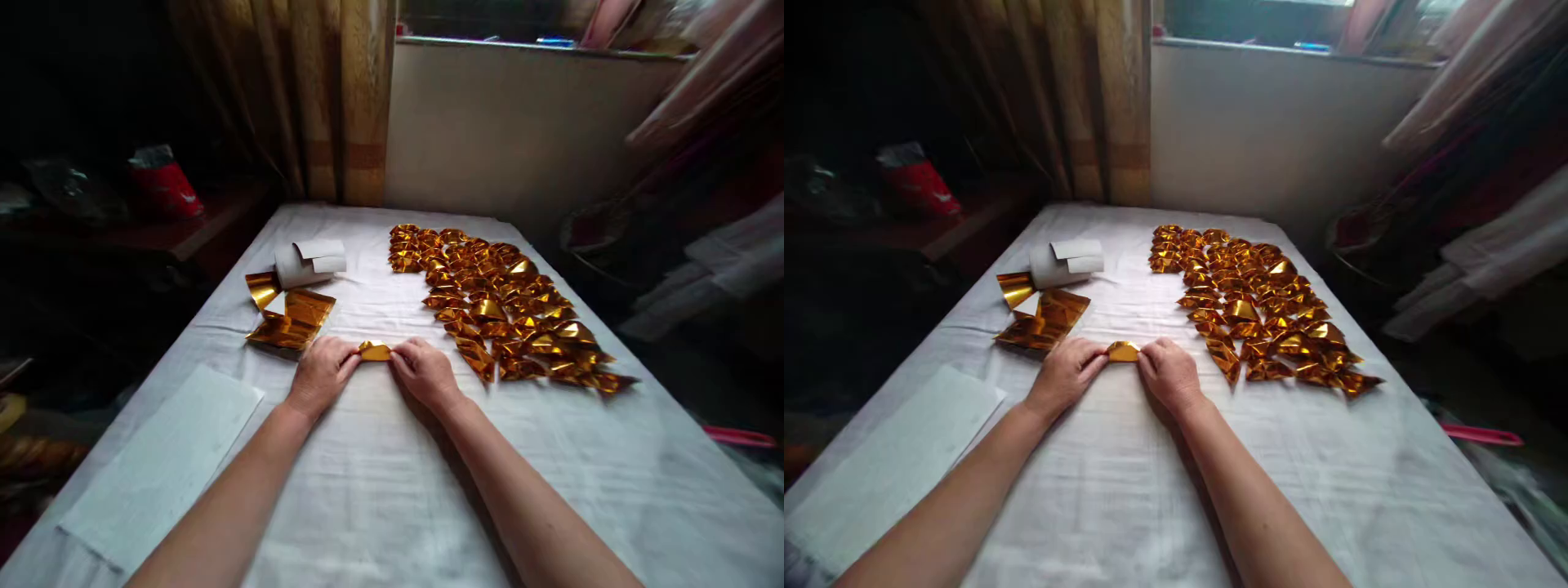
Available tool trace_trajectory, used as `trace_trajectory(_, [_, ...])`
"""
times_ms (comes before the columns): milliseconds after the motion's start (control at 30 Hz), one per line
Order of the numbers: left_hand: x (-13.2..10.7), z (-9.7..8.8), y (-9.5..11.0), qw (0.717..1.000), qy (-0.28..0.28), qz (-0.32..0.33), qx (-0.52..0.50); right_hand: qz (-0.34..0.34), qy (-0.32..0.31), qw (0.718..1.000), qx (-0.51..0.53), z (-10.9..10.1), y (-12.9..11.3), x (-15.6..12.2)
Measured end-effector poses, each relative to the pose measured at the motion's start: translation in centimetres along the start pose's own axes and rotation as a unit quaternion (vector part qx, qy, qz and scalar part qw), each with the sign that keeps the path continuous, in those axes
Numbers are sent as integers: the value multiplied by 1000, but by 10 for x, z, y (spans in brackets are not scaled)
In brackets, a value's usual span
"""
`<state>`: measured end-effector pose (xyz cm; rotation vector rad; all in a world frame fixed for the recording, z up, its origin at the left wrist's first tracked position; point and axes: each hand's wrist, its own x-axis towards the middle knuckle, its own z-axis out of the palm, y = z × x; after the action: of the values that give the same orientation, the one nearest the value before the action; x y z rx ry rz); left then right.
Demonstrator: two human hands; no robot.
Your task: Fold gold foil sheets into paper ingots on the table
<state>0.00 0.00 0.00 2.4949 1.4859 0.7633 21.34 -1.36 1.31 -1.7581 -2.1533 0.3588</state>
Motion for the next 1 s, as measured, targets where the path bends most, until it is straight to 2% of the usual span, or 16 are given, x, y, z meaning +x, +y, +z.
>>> trace_trajectory(233, [8, 3, 10, 997, 6, -56, 51, 57, 15, 998, -22, 1, -11, 3])
trace_trajectory(500, [11, 6, 15, 993, -3, -94, 66, 67, 28, 994, -76, 8, -16, 0])
trace_trajectory(600, [11, 7, 15, 993, -2, -101, 64, 45, 41, 994, -95, 10, -17, -2])
trace_trajectory(700, [11, 6, 14, 993, -6, -98, 64, -49, 57, 992, -99, 13, -21, -5])
trace_trajectory(800, [11, 6, 14, 994, -4, -96, 58, -138, 5, 987, -87, 19, -25, -7])
trace_trajectory(900, [11, 7, 13, 994, -3, -94, 52, -125, -56, 987, -86, 23, -28, -6])
trace_trajectory(1000, [11, 8, 12, 994, -10, -98, 49, -95, -81, 988, -96, 20, -25, -9])
